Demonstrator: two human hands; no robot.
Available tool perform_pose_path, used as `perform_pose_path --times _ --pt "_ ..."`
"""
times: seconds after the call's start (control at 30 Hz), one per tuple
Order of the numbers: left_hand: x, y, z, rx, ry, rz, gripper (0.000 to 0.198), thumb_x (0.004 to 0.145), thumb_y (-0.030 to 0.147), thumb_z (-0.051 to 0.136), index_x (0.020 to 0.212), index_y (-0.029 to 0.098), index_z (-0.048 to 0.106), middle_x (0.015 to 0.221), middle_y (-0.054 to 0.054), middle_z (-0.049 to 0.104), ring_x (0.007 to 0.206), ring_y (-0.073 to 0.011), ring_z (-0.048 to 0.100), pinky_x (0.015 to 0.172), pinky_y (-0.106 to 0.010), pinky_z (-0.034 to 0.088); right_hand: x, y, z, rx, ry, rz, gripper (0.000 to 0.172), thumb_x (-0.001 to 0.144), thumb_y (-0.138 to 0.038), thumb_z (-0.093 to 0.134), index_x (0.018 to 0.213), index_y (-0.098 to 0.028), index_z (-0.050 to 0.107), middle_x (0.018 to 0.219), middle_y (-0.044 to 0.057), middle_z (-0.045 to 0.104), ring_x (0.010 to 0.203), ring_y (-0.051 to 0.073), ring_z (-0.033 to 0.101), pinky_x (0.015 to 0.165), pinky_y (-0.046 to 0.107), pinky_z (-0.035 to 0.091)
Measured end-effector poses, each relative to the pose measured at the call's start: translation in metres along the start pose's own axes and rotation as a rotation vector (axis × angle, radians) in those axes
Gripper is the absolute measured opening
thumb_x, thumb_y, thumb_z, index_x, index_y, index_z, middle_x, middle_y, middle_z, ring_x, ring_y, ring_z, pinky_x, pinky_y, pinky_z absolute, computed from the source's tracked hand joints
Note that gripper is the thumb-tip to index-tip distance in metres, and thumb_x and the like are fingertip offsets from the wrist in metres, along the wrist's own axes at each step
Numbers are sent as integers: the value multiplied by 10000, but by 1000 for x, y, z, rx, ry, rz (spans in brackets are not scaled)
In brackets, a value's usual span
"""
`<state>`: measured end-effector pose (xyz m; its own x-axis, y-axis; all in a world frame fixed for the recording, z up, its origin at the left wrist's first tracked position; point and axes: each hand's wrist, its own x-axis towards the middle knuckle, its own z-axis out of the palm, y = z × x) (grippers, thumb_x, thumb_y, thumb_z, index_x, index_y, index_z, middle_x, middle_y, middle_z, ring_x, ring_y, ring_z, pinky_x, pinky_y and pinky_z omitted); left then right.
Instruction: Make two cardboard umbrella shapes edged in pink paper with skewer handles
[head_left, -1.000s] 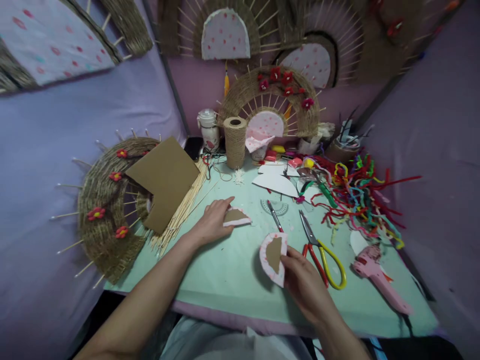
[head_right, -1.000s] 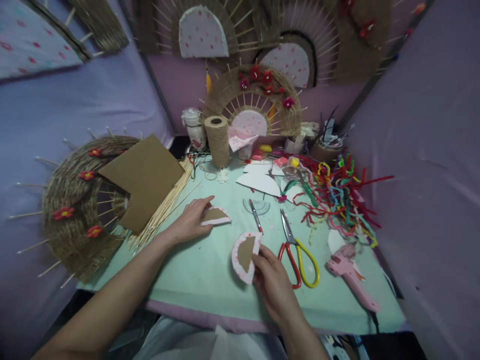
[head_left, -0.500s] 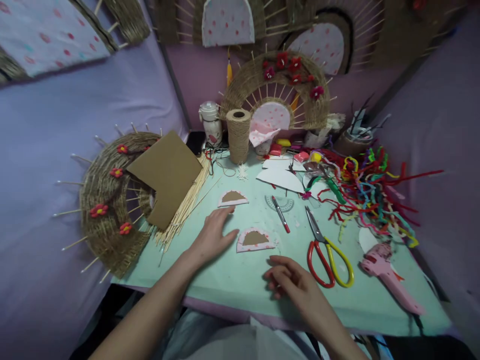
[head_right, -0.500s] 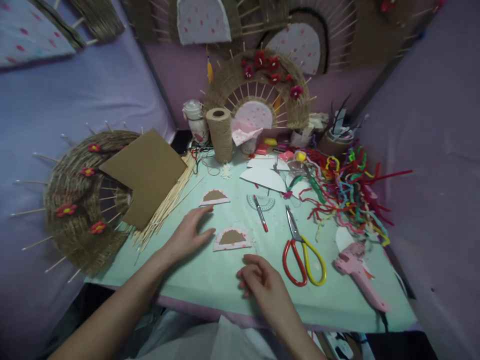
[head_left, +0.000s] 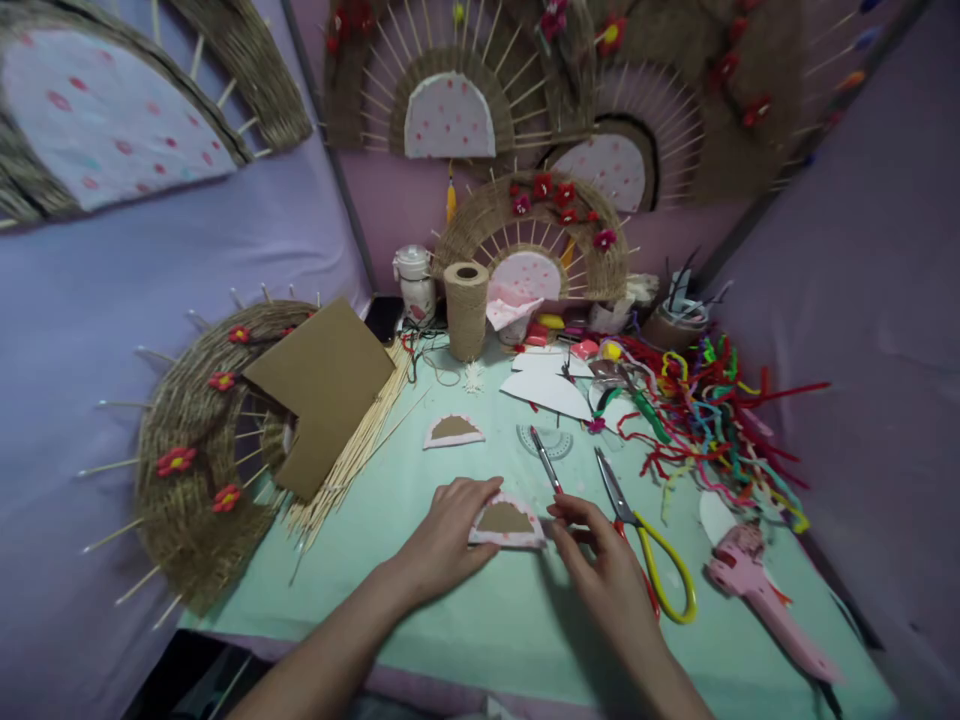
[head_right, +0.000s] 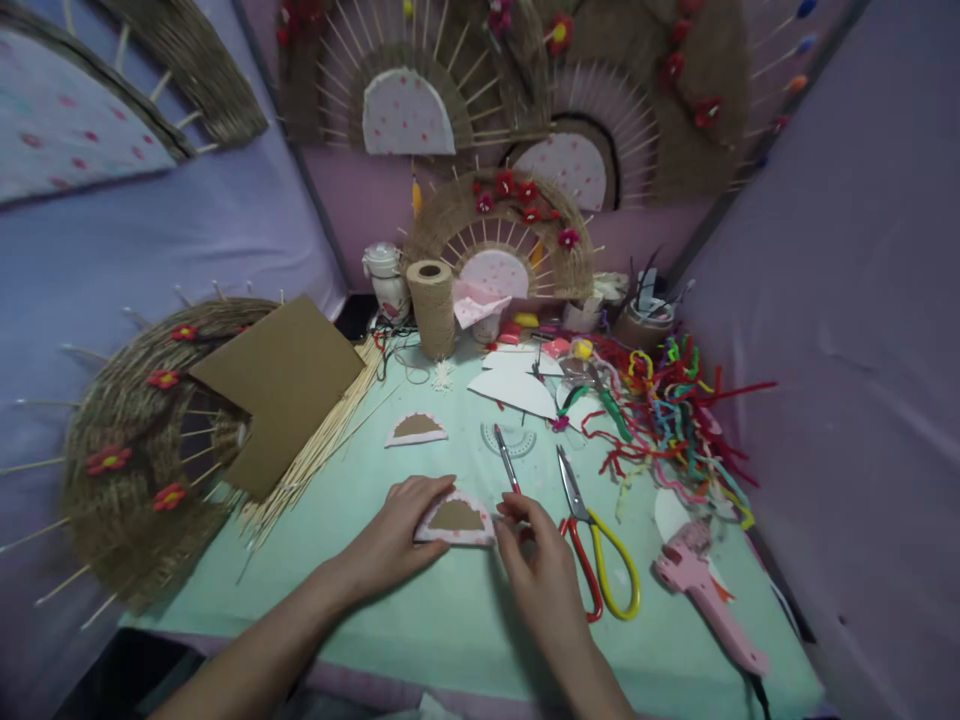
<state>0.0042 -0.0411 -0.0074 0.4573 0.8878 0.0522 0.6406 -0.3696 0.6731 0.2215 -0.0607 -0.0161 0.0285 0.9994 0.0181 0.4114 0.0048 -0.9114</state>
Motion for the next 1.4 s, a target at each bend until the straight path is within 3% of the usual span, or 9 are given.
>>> perform_pose_path --times 0.23,0.37,0.4,0.53,0.63,0.77,1.1,1.2,1.4 --pt "5 1 -6 -103 -27 -54 726 746 403 702 1368 232 368 1396 -121 441 1288 -290 374 1063 -458 312 33 -17 -34 -209 -1 -144 302 877 -422 508 1062 -200 595 980 84 678 822 198 641 715 313 513" --pt "29 12 -18 -98 63 -61 436 840 306 582 1261 221 506 1290 -97 551 1221 -252 458 1040 -423 358 98 -28 -51 -553 -104 -306 267 915 -346 461 1061 -183 613 1040 96 679 892 208 641 765 324 511" --pt "39 14 -21 -87 91 -56 365 847 291 566 1204 215 552 1247 -89 583 1195 -244 485 1028 -411 373 119 -30 -50 -694 -147 -349 262 921 -306 451 1072 -169 616 1052 108 680 942 221 635 810 343 502" --pt "85 14 -36 -23 138 -7 241 850 250 553 1075 211 631 1133 -65 657 1116 -218 555 989 -374 417 202 -34 -27 -811 -267 -446 246 907 -193 500 1115 -149 625 1191 116 638 1133 223 560 986 357 421" --pt "120 3 -47 110 142 -54 247 839 245 561 1064 194 648 1128 -67 673 1100 -223 580 984 -371 428 240 -33 -1 -879 -313 -479 303 920 -248 532 1209 -161 564 1313 114 541 1179 229 524 989 419 430" --pt "158 -20 -59 210 147 -91 280 842 230 536 1089 168 651 1146 -86 674 1108 -224 588 990 -349 426 250 -24 14 -963 -360 -448 344 908 -339 568 1208 -172 549 1225 85 570 1037 217 594 866 440 510" --pt "249 -55 -50 354 105 -207 313 821 158 508 1098 142 652 1135 -137 673 1087 -250 596 947 -329 427 224 -10 -9 -1019 -444 -398 299 921 -382 497 967 -130 652 1064 140 641 1029 222 597 885 307 448" --pt "266 -60 -40 381 120 -243 298 834 176 506 1099 133 636 1097 -146 679 1062 -254 605 931 -334 429 244 -14 -15 -1021 -368 -393 262 933 -351 502 1009 -142 642 1075 110 639 979 193 610 871 331 476" --pt "276 -64 -24 409 194 -248 307 863 285 538 1093 90 598 1145 -191 629 1126 -284 554 967 -357 400 326 -19 -12 -1064 -148 -368 326 915 -333 557 1201 -176 554 1217 87 575 1019 206 599 854 418 517"
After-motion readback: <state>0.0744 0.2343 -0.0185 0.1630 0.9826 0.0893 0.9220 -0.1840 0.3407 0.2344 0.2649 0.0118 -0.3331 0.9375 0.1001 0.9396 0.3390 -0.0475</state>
